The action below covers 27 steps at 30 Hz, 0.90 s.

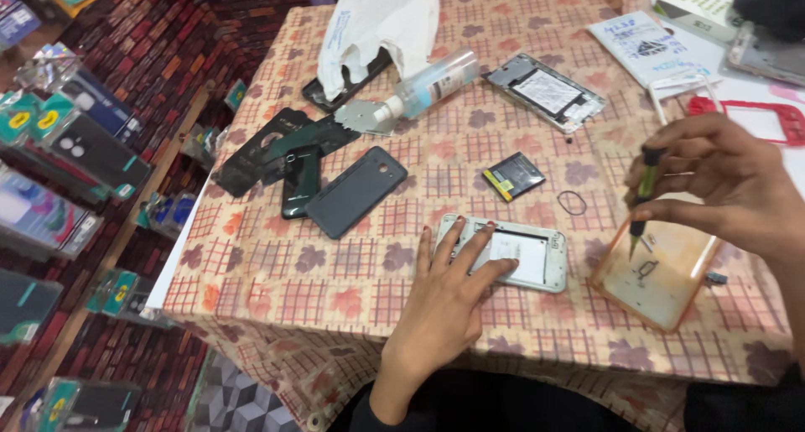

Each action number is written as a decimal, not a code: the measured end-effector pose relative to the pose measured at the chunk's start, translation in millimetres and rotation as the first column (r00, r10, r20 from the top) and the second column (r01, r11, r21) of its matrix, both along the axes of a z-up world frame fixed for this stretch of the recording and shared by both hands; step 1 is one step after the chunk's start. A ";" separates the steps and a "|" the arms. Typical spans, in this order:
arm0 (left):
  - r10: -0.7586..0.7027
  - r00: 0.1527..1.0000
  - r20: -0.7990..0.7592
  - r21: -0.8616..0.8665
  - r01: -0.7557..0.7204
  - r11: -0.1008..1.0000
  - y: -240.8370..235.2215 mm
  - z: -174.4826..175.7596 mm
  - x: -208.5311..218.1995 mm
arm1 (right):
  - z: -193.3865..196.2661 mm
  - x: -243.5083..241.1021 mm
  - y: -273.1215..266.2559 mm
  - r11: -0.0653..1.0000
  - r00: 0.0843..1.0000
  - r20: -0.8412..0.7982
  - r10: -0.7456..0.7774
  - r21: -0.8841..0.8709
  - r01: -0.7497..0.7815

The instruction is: The person uses a screwdriver to remove screws from the back of a white mobile phone, then lifts the back cover to expose the internal components. The person continues to unscrew and remove parts from the phone's interior.

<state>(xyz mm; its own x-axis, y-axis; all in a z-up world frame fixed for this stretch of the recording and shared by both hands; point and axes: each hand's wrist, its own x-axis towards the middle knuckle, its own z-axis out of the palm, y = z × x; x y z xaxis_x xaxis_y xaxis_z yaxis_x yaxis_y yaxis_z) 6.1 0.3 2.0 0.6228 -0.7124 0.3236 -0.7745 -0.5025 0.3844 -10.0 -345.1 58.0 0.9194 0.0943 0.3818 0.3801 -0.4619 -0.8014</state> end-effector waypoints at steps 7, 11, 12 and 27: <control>-0.069 0.997 0.040 -0.062 0.071 0.996 -30.5 2.5 -8.4 | -5.8 -3.6 -5.4 0.992 0.993 -0.056 0.103 0.081 -0.098; -0.074 0.995 0.062 -0.049 0.077 0.996 -45.6 0.3 -1.8 | -5.0 -3.7 -0.9 0.987 0.985 -0.096 0.142 0.094 -0.133; -0.077 0.995 0.061 -0.051 0.080 0.995 -47.8 -0.9 -0.1 | -5.4 -3.3 -0.3 0.989 0.984 -0.115 0.135 0.083 -0.126; -0.087 0.994 0.063 -0.042 0.090 0.995 -43.6 -11.4 1.7 | -14.1 0.8 -1.3 0.993 0.985 -0.130 0.117 0.045 -0.112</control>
